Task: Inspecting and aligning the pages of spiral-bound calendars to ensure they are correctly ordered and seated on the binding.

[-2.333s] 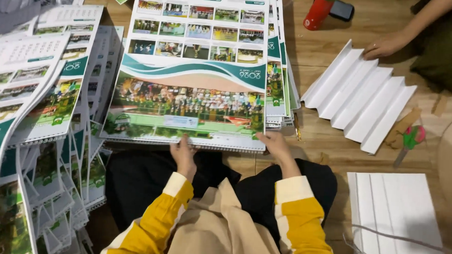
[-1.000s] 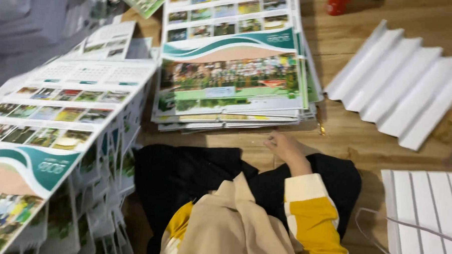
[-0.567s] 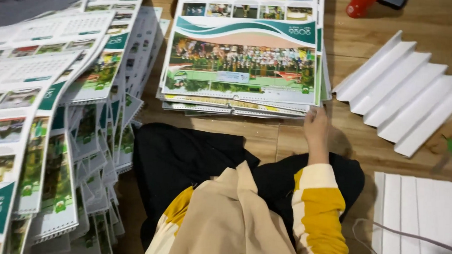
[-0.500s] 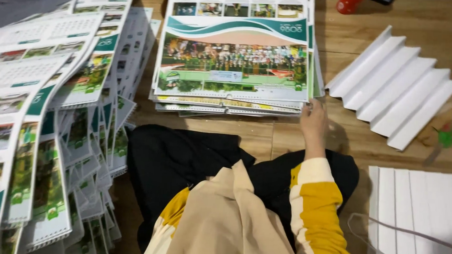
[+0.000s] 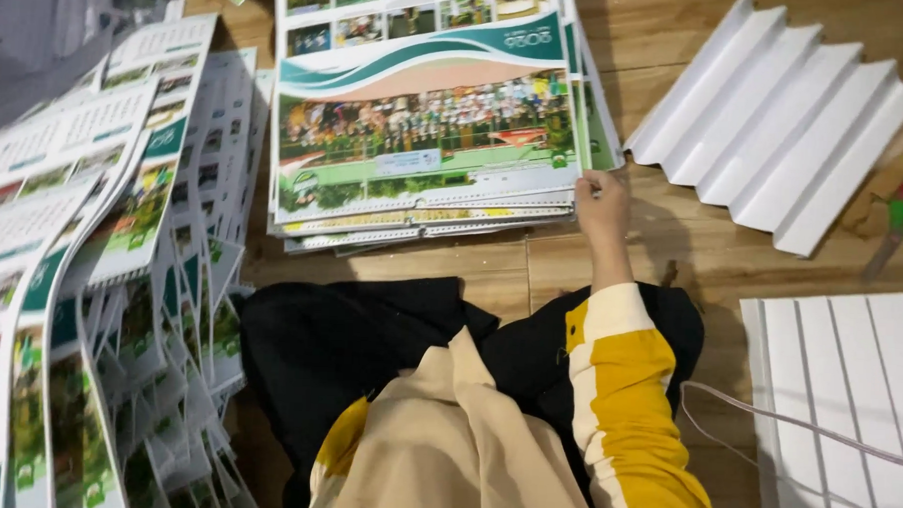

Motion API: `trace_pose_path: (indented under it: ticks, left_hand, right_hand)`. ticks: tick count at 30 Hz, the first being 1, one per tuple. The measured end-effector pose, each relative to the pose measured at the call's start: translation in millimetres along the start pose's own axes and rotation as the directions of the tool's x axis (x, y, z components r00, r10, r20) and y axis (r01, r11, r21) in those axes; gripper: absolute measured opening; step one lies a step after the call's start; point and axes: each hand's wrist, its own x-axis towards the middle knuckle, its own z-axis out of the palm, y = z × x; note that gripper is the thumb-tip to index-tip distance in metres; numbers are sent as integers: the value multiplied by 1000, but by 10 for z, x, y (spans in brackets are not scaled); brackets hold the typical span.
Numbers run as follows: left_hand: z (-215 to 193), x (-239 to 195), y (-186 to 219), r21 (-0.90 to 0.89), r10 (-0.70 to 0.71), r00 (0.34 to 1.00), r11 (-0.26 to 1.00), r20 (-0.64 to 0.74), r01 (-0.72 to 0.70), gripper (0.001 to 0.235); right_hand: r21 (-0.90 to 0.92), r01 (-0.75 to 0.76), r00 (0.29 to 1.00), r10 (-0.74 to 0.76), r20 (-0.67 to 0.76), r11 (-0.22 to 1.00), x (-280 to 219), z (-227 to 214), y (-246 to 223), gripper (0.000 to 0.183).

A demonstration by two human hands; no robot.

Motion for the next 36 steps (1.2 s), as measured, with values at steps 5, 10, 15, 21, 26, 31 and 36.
trace_pose_path:
  ticks: [5, 10, 15, 21, 26, 31, 36]
  left_hand:
    - [953, 586, 706, 12, 63, 996, 998, 57, -64, 53]
    - [2520, 1184, 1418, 364, 695, 711, 637, 110, -679, 51]
    - [2891, 1163, 2043, 334, 764, 641, 587, 71, -737, 69]
    - [3239, 1370, 2144, 371, 804, 564, 590, -188, -718, 51]
    - [3288, 1629, 1758, -90, 617, 694, 720, -371, -688, 17]
    - [3776, 1913, 1153, -865, -23, 907, 312, -420, -392, 33]
    - [3652, 1507, 1498, -746, 169, 858, 431, -486, -507, 35]
  right_hand:
    - [255, 12, 1000, -8, -19, 967, -188, -292, -368, 20]
    - [-17, 74, 996, -73, 44, 997, -133, -164, -233, 27]
    - [286, 29, 999, -36, 18, 958, -290, -466, -730, 16]
    - [805, -66, 963, -173, 206, 590, -228, -540, -940, 25]
    - [619, 41, 987, -130, 99, 784, -172, -455, -731, 27]
    - [-269, 166, 986, -162, 35, 949, -113, -179, -438, 31]
    - [-199, 170, 984, -175, -7, 965, -162, -200, -514, 31]
